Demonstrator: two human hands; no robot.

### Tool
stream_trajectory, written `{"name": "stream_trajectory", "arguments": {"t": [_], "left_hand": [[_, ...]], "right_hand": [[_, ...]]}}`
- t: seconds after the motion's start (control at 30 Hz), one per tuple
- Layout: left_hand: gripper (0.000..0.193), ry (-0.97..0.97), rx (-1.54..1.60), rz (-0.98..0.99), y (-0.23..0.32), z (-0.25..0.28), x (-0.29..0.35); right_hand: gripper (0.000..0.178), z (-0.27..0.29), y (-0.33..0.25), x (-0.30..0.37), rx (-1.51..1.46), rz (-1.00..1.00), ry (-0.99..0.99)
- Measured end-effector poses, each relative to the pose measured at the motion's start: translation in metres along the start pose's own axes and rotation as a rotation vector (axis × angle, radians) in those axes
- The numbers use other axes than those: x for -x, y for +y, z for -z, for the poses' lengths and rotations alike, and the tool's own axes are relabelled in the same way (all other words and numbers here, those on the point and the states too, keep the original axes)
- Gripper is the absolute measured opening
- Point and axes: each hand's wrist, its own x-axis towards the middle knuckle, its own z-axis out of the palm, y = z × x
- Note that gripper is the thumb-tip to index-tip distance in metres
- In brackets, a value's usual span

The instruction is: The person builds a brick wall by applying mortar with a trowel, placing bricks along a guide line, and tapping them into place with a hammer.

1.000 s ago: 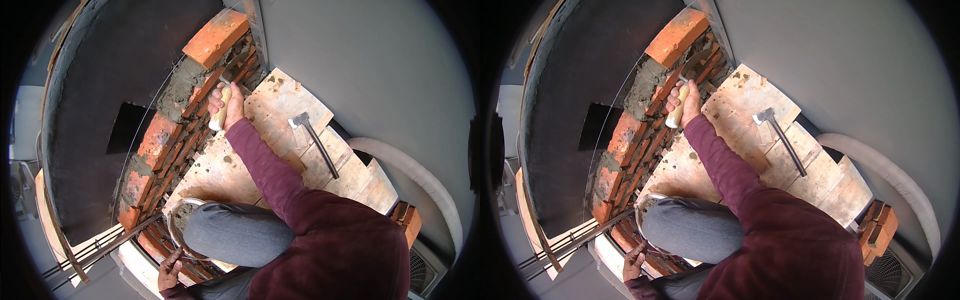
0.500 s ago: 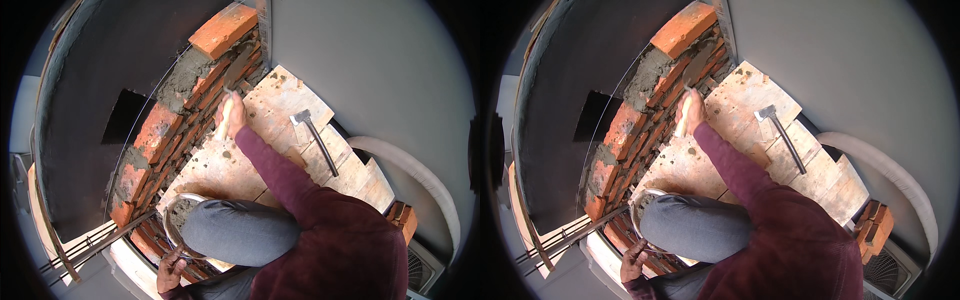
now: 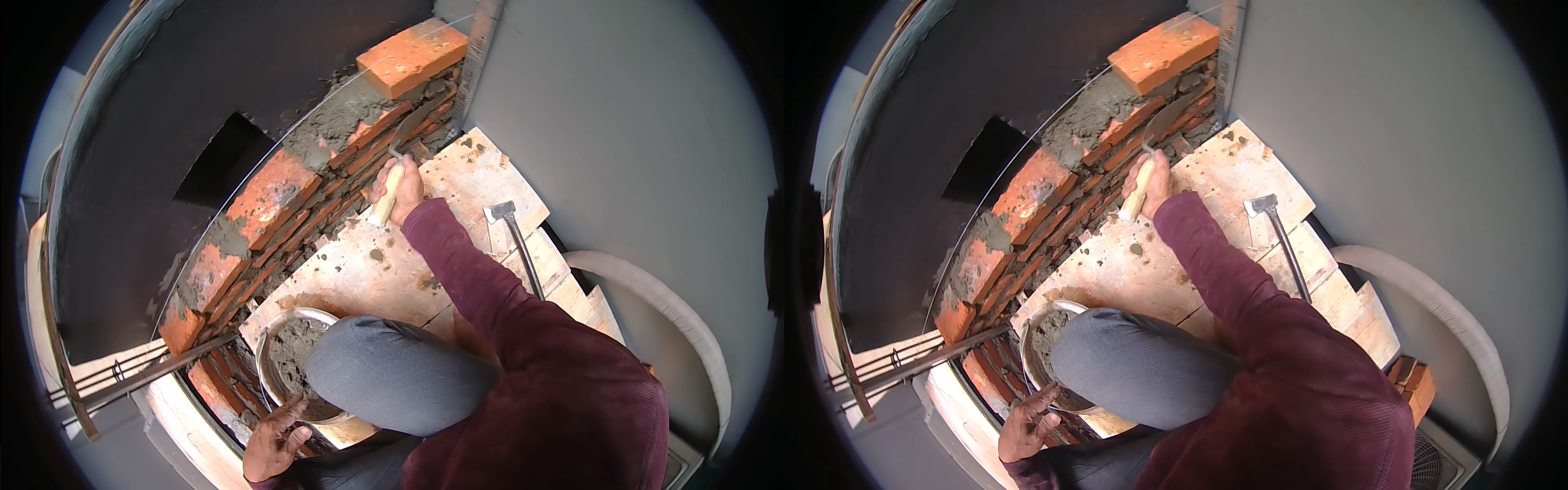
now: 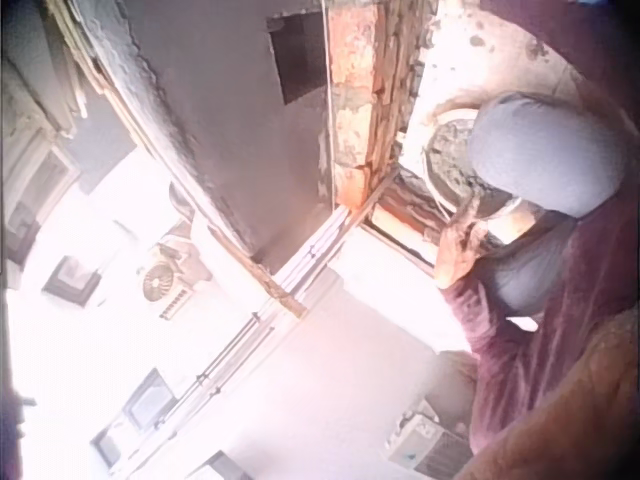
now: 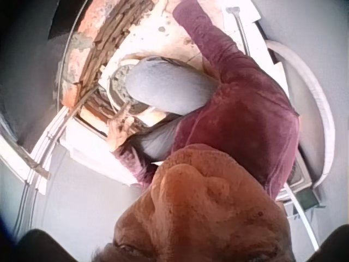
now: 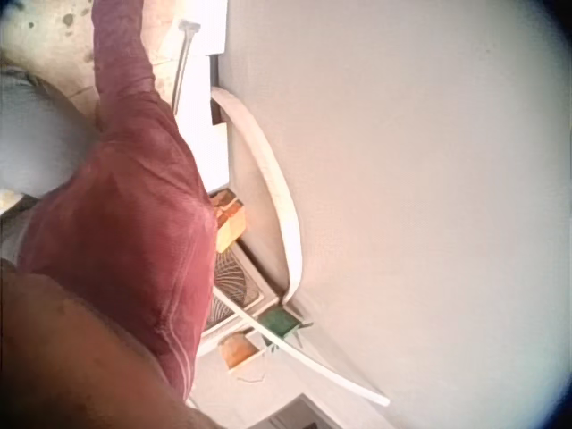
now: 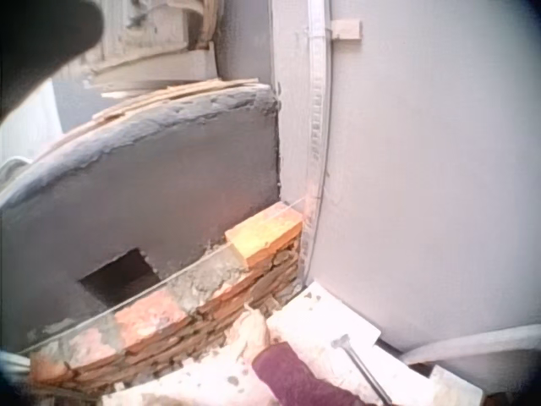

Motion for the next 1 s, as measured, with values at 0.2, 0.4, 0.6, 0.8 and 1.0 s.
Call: {"name": "stream_trajectory", "arguments": {"t": [0.2,0.4,0.6,0.8,1.0], "left_hand": [[0.076,0.124,0.151,-0.002,-0.01,0.017,0.042],[0.071,0.396,0.443,0.211,-0.168,-0.019,0.078],[0.073,0.541,0.845,0.203,-0.223,-0.076,0.001],[0.051,0.65,0.984,0.031,-0.223,-0.105,-0.009],[0.057,0.563,1.12,-0.088,-0.235,-0.11,-0.016]], "right_hand": [[0.031,0.031,0.037,0.126,0.599,-0.194,-0.077],[0.034,-0.039,-0.09,0.154,2.105,0.14,-0.789],[0.026,-0.195,-0.009,0.189,2.667,0.309,-1.593],[0.024,-0.202,0.075,0.224,2.993,-0.069,-1.812],[0.034,-0.116,0.149,0.224,2.668,-0.78,-1.448]]}}
